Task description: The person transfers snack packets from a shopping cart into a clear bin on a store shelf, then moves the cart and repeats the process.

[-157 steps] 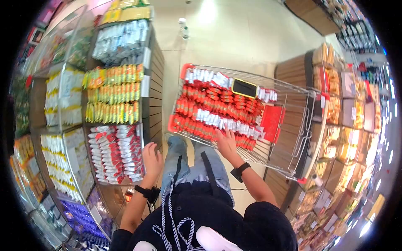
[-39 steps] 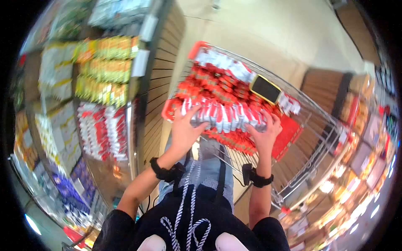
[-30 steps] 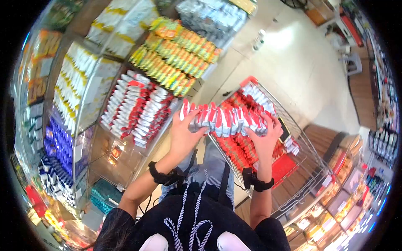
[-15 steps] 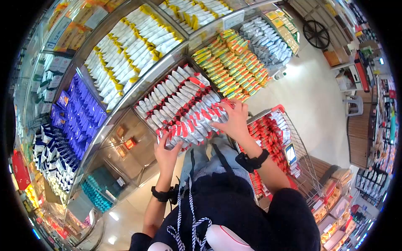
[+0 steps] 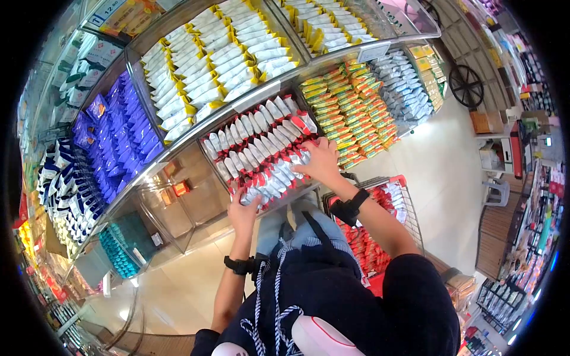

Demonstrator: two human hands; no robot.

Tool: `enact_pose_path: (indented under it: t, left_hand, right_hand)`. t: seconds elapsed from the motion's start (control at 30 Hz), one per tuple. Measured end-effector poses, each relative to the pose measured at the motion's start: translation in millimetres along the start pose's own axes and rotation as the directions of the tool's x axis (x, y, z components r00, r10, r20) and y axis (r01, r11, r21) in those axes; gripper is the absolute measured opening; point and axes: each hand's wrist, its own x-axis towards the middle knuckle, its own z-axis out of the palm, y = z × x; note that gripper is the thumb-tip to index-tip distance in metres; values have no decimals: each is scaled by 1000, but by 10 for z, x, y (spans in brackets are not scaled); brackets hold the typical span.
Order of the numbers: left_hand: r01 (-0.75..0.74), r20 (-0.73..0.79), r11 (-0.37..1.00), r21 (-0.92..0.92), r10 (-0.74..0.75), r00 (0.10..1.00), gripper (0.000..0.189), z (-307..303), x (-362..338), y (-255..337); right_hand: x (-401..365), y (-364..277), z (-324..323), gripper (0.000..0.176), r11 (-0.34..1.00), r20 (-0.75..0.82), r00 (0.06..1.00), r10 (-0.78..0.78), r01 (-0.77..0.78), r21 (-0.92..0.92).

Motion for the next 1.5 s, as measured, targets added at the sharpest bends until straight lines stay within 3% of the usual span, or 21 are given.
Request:
enact_pose_path:
  t: [0.03,0.13,0.2,0.37,0.53,0.77,0.87,0.97,1.07,1.17,1.27,1.37,1.47,1.5]
  left_hand:
    - [14,31,998,-56,-13,999,51,-2,44,13]
    - [-64,-63,976,209,78,995,53,32,138,67]
    - [-4,28,975,222,-3,1000,62,38,200,127]
    - [128,49,966,226,-143,989,79,89,256,319]
    - [110,-26,964,243,-107,994,81,180,265,306]
    - [116,-203,928,354,-45,978,87,347,221,266]
    - [61,-283,959,277,20,959,85,382,153,232]
    - [-99,-525,965,243,217,823,78,581,130,-73]
    - [38,-416,999,-11,-39,908,72,374,-9,77]
    - [-23,-405,999,22,30,914,50,282,-18,13]
    - [-156,-443,985,70,170,880,44,211,-19,-37]
    - [-9,-206,984,181,47,977,47,32,45,1]
    - [-19,-132,864,503,99,986,52,18,268,-53]
    - [-84,-224,862,500,223,949,55,63,320,-97]
  right_hand:
    - [18,-30,-6,64,1000,8,1000,26,-27,4]
    - [82,-99,-9,63,996,31,995,94,-94,1]
    - [98,-140,13,65,992,21,992,127,-127,-16]
    - [117,-71,438,82,998,-234,970,64,-68,-10]
    - [86,-289,497,94,996,-407,909,89,-73,53]
    - [220,-290,598,104,995,-405,910,91,-95,11]
    - [230,-278,642,104,996,-424,903,70,-85,-19]
    - [228,-250,605,103,998,-434,899,65,-61,23]
    - [172,-148,541,96,987,-482,876,3,74,139]
    - [66,-53,417,84,976,-520,853,-55,157,153]
    - [-23,7,363,73,980,-521,847,-109,179,85]
    - [2,36,386,74,987,-450,885,-121,157,44]
    - [152,36,555,77,994,-443,893,-83,103,21]
    - [203,47,621,80,998,-441,896,-56,65,6]
